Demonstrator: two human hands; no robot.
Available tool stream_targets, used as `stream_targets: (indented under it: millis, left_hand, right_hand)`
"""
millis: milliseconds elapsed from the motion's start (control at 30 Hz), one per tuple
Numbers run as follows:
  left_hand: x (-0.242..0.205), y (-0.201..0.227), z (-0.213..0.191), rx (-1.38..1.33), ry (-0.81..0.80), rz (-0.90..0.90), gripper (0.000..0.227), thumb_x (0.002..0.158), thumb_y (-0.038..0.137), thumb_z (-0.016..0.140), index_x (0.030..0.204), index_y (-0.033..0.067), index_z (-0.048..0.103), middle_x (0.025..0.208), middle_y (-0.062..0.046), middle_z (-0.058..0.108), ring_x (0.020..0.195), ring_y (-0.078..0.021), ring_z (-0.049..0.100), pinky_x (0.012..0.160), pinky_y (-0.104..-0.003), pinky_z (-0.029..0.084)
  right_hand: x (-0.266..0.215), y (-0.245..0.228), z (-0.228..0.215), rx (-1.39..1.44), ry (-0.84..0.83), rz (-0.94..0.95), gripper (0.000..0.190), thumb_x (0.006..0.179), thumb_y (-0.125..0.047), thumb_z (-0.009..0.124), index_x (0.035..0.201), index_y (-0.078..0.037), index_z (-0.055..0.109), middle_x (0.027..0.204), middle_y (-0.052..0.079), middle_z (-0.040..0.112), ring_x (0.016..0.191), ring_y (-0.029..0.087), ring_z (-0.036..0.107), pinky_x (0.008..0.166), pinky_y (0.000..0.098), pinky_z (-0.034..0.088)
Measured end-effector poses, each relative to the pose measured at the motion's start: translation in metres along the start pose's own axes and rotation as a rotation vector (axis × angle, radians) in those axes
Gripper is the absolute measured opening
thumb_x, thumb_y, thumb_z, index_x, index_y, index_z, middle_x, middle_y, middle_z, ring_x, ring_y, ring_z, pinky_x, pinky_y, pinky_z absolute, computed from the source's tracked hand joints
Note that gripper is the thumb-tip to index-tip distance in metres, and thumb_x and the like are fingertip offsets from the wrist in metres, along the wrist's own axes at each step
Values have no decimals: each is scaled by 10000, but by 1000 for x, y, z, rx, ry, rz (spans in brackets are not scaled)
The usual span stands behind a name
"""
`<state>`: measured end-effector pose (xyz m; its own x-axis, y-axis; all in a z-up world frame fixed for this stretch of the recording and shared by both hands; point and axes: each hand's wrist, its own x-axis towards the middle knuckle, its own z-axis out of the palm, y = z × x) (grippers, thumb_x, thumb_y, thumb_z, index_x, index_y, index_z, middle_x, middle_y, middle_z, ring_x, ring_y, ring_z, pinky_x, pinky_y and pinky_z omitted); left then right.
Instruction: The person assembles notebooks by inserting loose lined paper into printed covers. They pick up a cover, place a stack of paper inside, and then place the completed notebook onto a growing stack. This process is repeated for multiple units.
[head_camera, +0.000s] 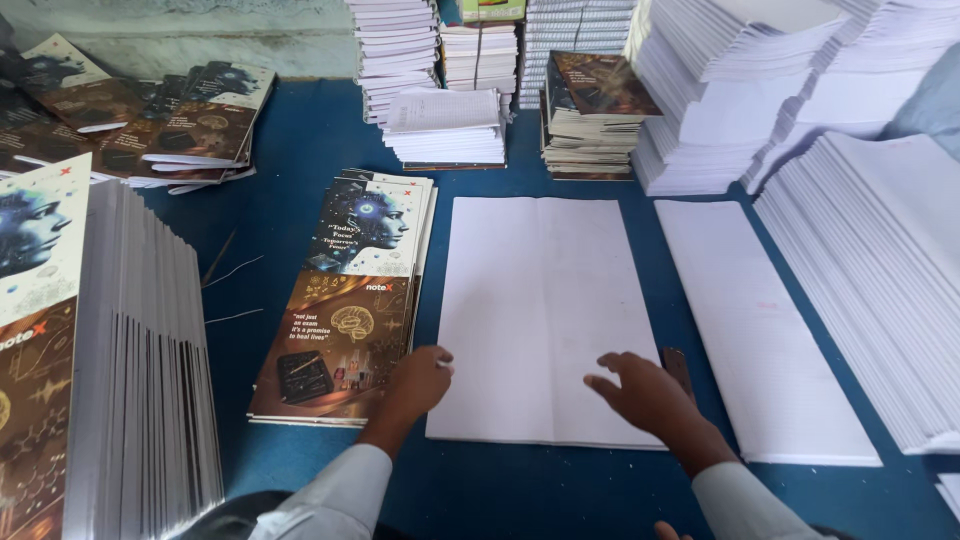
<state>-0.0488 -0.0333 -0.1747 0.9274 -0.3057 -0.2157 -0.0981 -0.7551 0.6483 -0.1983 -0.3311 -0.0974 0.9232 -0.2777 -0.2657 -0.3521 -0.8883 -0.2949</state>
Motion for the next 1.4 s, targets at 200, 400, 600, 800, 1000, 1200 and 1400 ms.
stream_targets:
  millis: [200, 400, 600, 800, 1000, 1200, 1400]
  left_hand:
    - [11, -41, 27, 108, -49, -175, 371, 889, 148, 603, 1249, 144, 690, 1253, -165, 686, 1190, -339, 647, 1026, -426, 510]
    - [15, -54, 39, 125, -89, -271, 408, 892, 269, 682, 1234, 49, 655, 1220, -231, 681, 1162, -376, 657, 1005, -437, 528]
    - [19, -70, 55, 194, -116, -225, 333, 876, 274, 697, 1062, -2, 714, 1131, -225, 695, 1097, -381, 668, 953, -450, 538]
    - [24, -81, 62, -5, -54, -258, 386, 834, 289, 748, 1112, 25, 708, 1063, -200, 732, 1029, -341, 709, 910, -410, 555]
    - [10, -50, 37, -403, -120, -514, 392, 860, 277, 772, 1072, -43, 694, 961, -222, 709, 929, -375, 722, 756, -499, 614]
    - [3, -16, 19, -699, -325, -602, 532, 961, 472, 568, 1293, 56, 570, 1118, -183, 666, 1030, -324, 689, 836, -499, 618]
    - [0, -3, 19, -602, -402, -536, 611, 950, 529, 573, 1320, 43, 562, 1207, -166, 633, 1091, -289, 657, 885, -492, 617]
  right_hand:
    - [9, -13, 17, 86, -224, 29, 506, 960, -422, 629, 1380, -145, 578, 1457, 92, 569, 1371, 269, 524, 1143, 419, 437]
    - [16, -15, 33, 169, -407, 74, 539, 950, -404, 620, 1423, -158, 538, 1507, 92, 519, 1297, 268, 627, 1079, 395, 543]
    - [25, -18, 49, -38, -498, 18, 621, 970, -385, 668, 1507, -166, 447, 1603, 108, 382, 1473, 300, 396, 1182, 417, 410]
    - [22, -25, 48, -117, -561, 47, 648, 949, -430, 687, 1509, -200, 457, 1662, 81, 270, 1529, 297, 292, 1188, 429, 421]
    - [21, -27, 47, -112, -530, 33, 623, 950, -407, 694, 1490, -177, 482, 1651, 97, 291, 1508, 310, 324, 1178, 448, 424]
    - [19, -37, 44, 15, -443, 61, 526, 941, -411, 682, 1398, -169, 585, 1512, 77, 529, 1407, 264, 494, 1124, 415, 460]
    - [24, -53, 70, 616, -301, 27, 521, 931, -444, 620, 1267, -52, 691, 1156, 175, 787, 1059, 224, 751, 885, 332, 584]
